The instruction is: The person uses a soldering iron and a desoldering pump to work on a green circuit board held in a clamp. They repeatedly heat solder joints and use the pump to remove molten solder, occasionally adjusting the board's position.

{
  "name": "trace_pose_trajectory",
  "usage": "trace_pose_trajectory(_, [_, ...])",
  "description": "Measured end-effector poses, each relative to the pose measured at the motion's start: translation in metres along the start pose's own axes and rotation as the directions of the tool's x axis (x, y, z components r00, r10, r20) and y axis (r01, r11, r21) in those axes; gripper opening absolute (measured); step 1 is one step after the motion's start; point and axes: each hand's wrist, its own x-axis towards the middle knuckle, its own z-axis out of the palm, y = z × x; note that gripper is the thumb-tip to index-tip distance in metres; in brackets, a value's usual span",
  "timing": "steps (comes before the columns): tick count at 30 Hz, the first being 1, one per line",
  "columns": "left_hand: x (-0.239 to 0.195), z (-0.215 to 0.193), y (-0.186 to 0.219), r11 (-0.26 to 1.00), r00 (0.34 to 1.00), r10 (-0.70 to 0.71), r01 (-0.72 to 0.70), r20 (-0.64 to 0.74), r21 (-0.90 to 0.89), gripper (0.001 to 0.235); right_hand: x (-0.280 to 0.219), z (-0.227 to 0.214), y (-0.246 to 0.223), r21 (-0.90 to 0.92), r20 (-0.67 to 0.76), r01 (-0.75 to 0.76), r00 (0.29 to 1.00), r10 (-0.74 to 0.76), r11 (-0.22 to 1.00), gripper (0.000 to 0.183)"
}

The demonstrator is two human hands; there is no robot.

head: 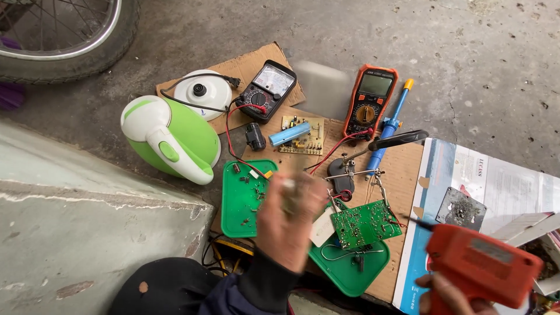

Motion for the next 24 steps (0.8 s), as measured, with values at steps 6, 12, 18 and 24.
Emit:
trace_pose_trajectory(6, [0.033,0.0,-0.01,0.729,0.943,-0.144,-0.105,-0.302,-0.677,0.034,-0.013,0.034,0.023,0.018,-0.096,-0.1,0.99,0.102,0.995,0.03])
trace_pose_trajectory(12, [0.038,0.013,-0.021,0.666,0.904,-0.253,-0.095,-0.344,-0.739,0.039,0.003,0.031,0.03,-0.019,-0.073,-0.238,0.969,0.236,0.971,0.028])
trace_pose_trajectory(18, [0.043,0.025,-0.033,0.656,0.859,-0.349,-0.063,-0.376,-0.752,0.033,0.008,0.033,0.03,-0.063,-0.077,-0.301,0.952,0.296,0.952,0.031])
trace_pose_trajectory(24, [0.043,0.03,-0.037,0.68,0.841,-0.387,-0.017,-0.379,-0.733,0.028,0.007,0.035,0.029,-0.079,-0.083,-0.327,0.943,0.321,0.942,0.028])
